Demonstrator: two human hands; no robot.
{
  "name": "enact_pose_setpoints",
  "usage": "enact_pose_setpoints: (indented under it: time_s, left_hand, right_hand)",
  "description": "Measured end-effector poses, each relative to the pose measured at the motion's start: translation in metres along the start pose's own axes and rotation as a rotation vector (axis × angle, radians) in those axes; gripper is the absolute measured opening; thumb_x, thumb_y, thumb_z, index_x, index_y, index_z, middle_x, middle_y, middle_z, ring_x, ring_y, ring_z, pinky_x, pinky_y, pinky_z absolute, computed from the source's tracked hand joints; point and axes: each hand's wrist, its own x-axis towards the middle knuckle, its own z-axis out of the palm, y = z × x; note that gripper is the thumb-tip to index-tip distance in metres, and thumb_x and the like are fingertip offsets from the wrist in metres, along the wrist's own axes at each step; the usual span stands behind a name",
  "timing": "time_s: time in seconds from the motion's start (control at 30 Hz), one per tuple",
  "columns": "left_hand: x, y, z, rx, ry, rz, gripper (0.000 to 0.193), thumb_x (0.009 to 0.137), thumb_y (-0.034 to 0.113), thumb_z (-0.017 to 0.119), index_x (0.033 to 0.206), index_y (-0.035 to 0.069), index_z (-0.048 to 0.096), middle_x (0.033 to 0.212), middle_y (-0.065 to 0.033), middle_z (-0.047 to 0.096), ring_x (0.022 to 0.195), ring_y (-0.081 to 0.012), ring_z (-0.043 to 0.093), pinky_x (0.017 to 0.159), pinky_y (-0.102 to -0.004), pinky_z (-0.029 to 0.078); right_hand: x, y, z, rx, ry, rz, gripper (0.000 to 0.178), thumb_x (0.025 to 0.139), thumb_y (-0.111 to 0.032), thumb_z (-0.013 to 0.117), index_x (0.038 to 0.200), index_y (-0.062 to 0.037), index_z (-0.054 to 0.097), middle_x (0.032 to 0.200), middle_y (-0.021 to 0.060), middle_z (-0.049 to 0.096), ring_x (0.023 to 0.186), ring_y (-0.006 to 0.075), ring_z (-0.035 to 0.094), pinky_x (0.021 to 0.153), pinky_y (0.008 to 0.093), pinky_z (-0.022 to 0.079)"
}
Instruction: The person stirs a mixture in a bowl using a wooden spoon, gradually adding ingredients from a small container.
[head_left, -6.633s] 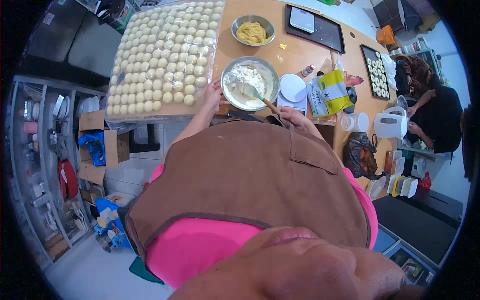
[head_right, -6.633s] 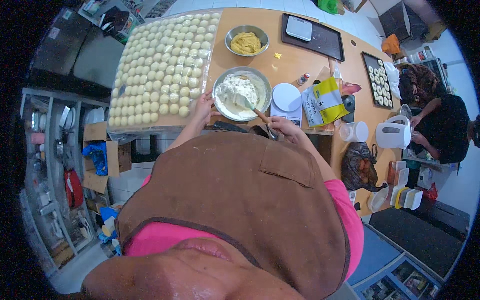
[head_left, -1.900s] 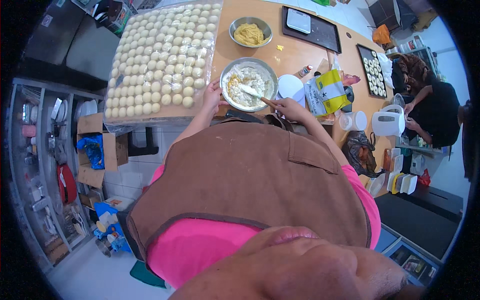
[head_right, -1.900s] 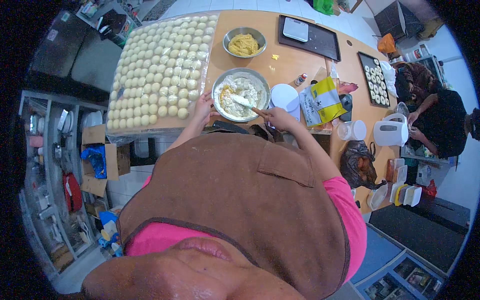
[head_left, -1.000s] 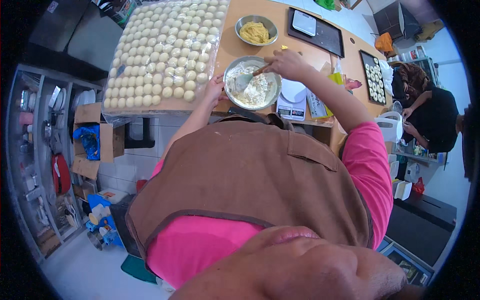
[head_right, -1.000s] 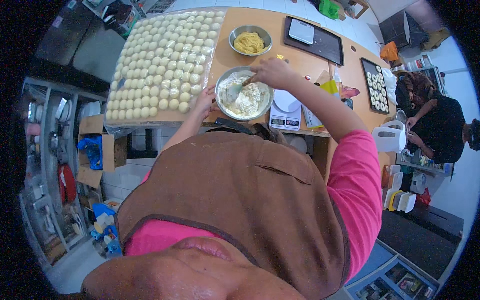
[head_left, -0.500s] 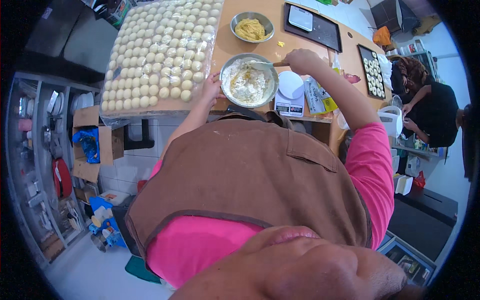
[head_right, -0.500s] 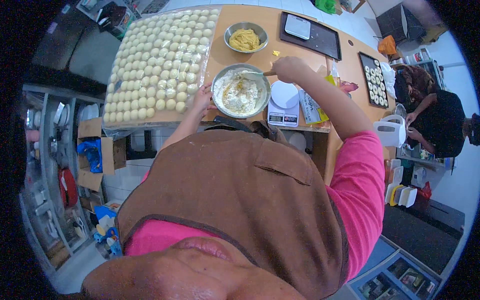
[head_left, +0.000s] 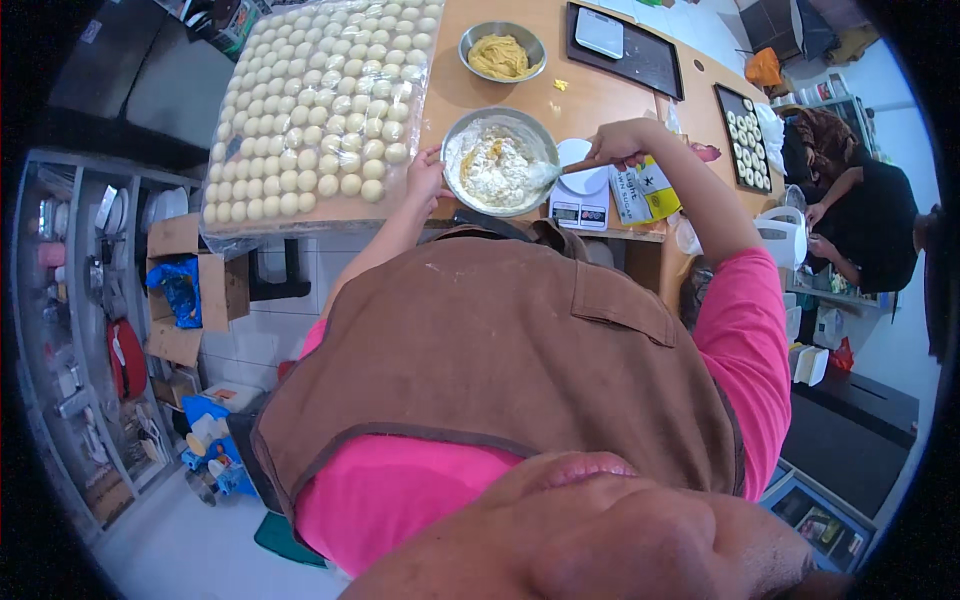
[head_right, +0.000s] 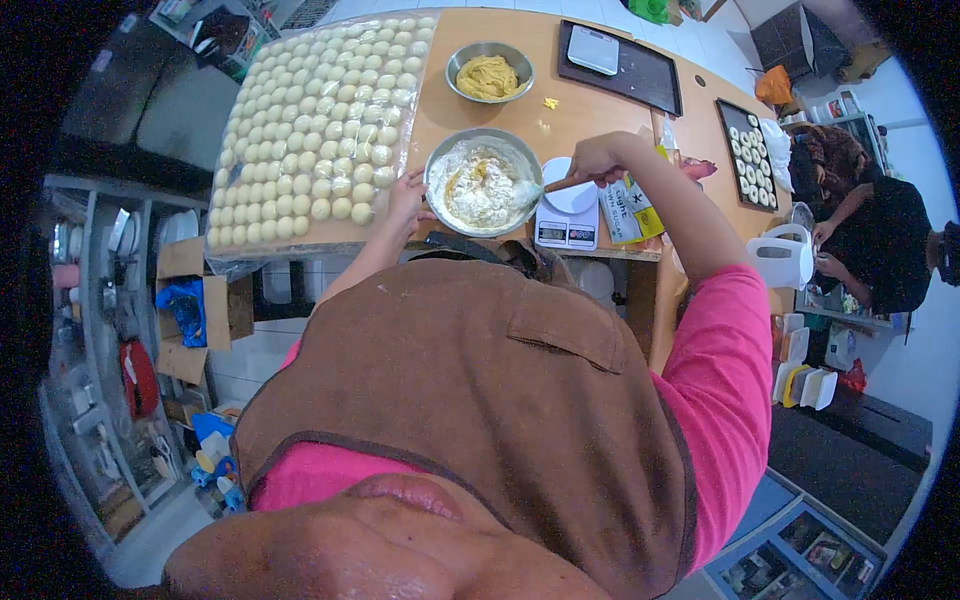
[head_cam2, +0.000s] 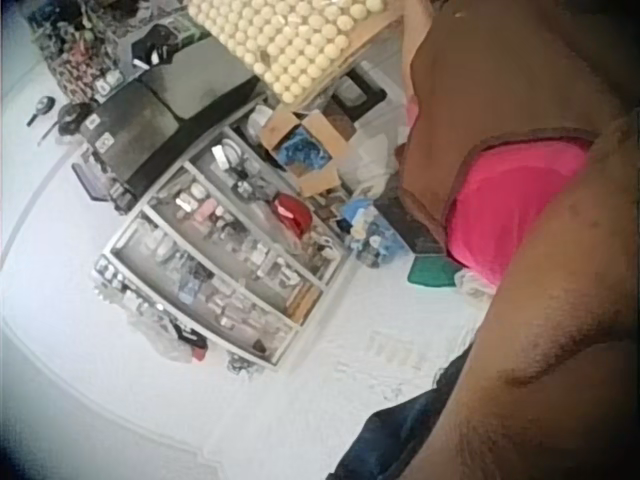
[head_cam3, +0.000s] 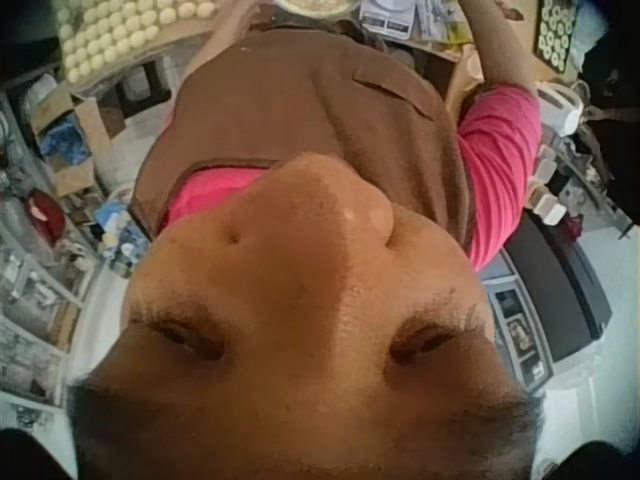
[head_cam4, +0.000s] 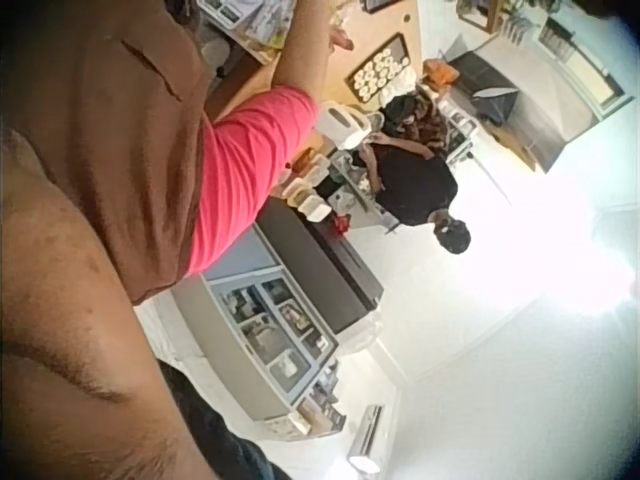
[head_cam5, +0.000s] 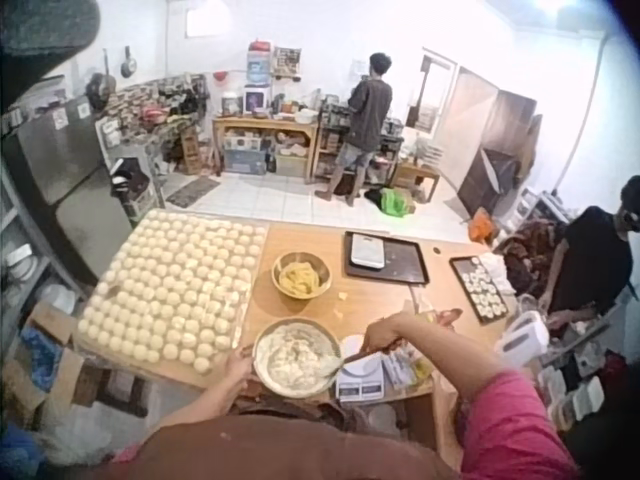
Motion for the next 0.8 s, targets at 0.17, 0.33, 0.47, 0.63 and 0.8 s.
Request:
enact_pose_setpoints:
  time_s: [0.17, 0.33, 0.47, 0.63, 0.8]
  left_hand:
    - [0.004, -0.004, -0.003, -0.070, -0.037, -0.010, 0.038, 0.084, 0.002, 0.048, 0.121, 0.007, 0.045, 0.104, -0.0113, 0.057, 0.073, -0.0208, 0.061, 0.037, -0.0332, 0.053]
    - [0.002, -0.008, -0.008, -0.092, -0.071, -0.024, 0.037, 0.086, 0.005, 0.049, 0.122, 0.009, 0.044, 0.109, -0.0141, 0.054, 0.077, -0.0220, 0.061, 0.037, -0.0315, 0.052]
    - [0.004, -0.007, -0.008, -0.088, -0.061, -0.067, 0.038, 0.086, 0.005, 0.049, 0.123, 0.010, 0.043, 0.111, -0.0138, 0.053, 0.079, -0.0217, 0.061, 0.037, -0.0303, 0.052]
    - [0.000, -0.004, -0.008, -0.118, -0.107, -0.053, 0.038, 0.088, 0.007, 0.047, 0.125, 0.010, 0.040, 0.102, -0.0091, 0.054, 0.083, -0.0206, 0.059, 0.040, -0.0312, 0.054]
    - [-0.006, 0.002, -0.006, -0.079, -0.090, -0.066, 0.039, 0.088, 0.006, 0.046, 0.126, 0.010, 0.040, 0.109, -0.0099, 0.053, 0.086, -0.0195, 0.059, 0.041, -0.0301, 0.054]
  right_hand:
    - [0.020, 0.032, 0.033, 0.409, -0.165, -0.063, 0.037, 0.084, -0.015, 0.053, 0.121, -0.0146, 0.056, 0.055, 0.0022, 0.051, 0.036, 0.0069, 0.041, 0.031, 0.0223, 0.032]
    - [0.007, 0.012, 0.079, 0.661, -0.119, -0.181, 0.035, 0.089, -0.014, 0.046, 0.123, -0.0089, 0.052, 0.054, -0.0002, 0.049, 0.034, 0.0042, 0.036, 0.030, 0.0200, 0.027]
    - [0.051, 0.031, 0.115, 0.845, -0.143, -0.307, 0.037, 0.093, -0.019, 0.041, 0.128, -0.0120, 0.047, 0.055, -0.0002, 0.050, 0.034, 0.0039, 0.036, 0.029, 0.0189, 0.026]
    - [0.055, 0.010, 0.145, 1.093, -0.072, -0.332, 0.028, 0.095, -0.024, 0.040, 0.114, -0.0097, 0.053, 0.055, -0.0014, 0.047, 0.034, 0.0036, 0.035, 0.029, 0.0180, 0.026]
    - [0.084, 0.015, 0.173, 1.087, 0.068, -0.383, 0.025, 0.094, -0.029, 0.042, 0.097, -0.0076, 0.054, 0.059, -0.0033, 0.047, 0.037, 0.0043, 0.038, 0.031, 0.0180, 0.029]
